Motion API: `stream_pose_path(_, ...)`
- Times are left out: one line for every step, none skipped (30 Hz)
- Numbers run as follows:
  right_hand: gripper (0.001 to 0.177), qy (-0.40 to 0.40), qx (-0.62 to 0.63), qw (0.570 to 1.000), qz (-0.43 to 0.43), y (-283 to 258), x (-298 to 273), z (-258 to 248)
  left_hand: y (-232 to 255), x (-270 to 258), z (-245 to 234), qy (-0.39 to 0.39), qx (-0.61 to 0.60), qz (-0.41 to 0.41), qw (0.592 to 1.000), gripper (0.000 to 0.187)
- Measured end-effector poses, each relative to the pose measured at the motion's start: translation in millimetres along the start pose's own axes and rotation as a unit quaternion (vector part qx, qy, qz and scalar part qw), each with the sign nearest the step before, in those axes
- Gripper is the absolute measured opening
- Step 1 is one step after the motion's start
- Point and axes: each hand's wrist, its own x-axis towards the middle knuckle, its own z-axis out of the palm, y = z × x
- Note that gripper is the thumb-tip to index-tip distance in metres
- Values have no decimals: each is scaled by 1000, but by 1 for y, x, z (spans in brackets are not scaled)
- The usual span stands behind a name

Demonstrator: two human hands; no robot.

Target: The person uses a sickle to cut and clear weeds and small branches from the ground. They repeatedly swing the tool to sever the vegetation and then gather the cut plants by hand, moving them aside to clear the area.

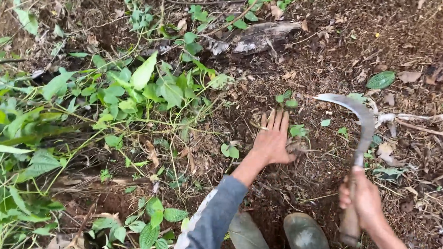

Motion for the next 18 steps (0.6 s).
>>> stream_pose_path(48,-3,-3,1000,0,2,2,-5,-2,6,6,1,-2,-4,1000,137)
stream_pose_path(46,3,-1,1000,8,4,4,-12,-3,11,13,27,-2,11,1000,109)
stream_pose_path(44,9,2,1000,17,5,5,-19,-4,16,18,53,-1,25,998,85)
stream_pose_path(44,5,2,1000,14,5,3,-15,-9,15,26,55,2,23,998,85)
stream_pose_path(46,3,-13,1000,22,4,0,-13,-13,15,33,72,-16,38,997,81)
stream_pose_path(48,5,-26,999,30,6,-5,-13,-15,15,41,87,-34,57,994,78)
stream_pose_path(48,5,-23,999,28,5,-3,-6,-17,15,39,88,-31,59,994,78)
stream_pose_path(45,-11,-22,1000,19,6,-5,0,-16,11,40,88,-6,51,995,85)
stream_pose_path(41,-27,-22,999,9,7,-6,6,-15,8,41,88,19,44,995,92)
stream_pose_path(41,-28,-20,999,9,5,-3,11,-15,2,48,88,21,43,995,92)
stream_pose_path(41,-53,-39,998,7,3,0,15,-14,-3,56,126,-36,29,991,80)
stream_pose_path(40,-76,-57,995,7,3,1,19,-12,-10,65,161,-94,16,982,68)
stream_pose_path(40,-75,-54,996,9,-2,1,24,-7,-18,60,159,-93,17,983,68)
stream_pose_path(41,-95,-96,991,2,-9,2,28,0,-24,55,160,-85,-40,983,66)
stream_pose_path(43,-114,-137,984,-4,-16,4,32,6,-29,50,160,-77,-97,979,66)
stream_pose_path(43,-115,-138,984,-2,-21,3,32,12,-28,50,158,-78,-98,979,66)
stream_pose_path(38,-111,-148,983,12,-25,3,33,18,-27,51,133,-23,-144,980,79)
stream_pose_path(34,-105,-156,982,26,-31,3,33,24,-23,51,109,33,-186,976,93)
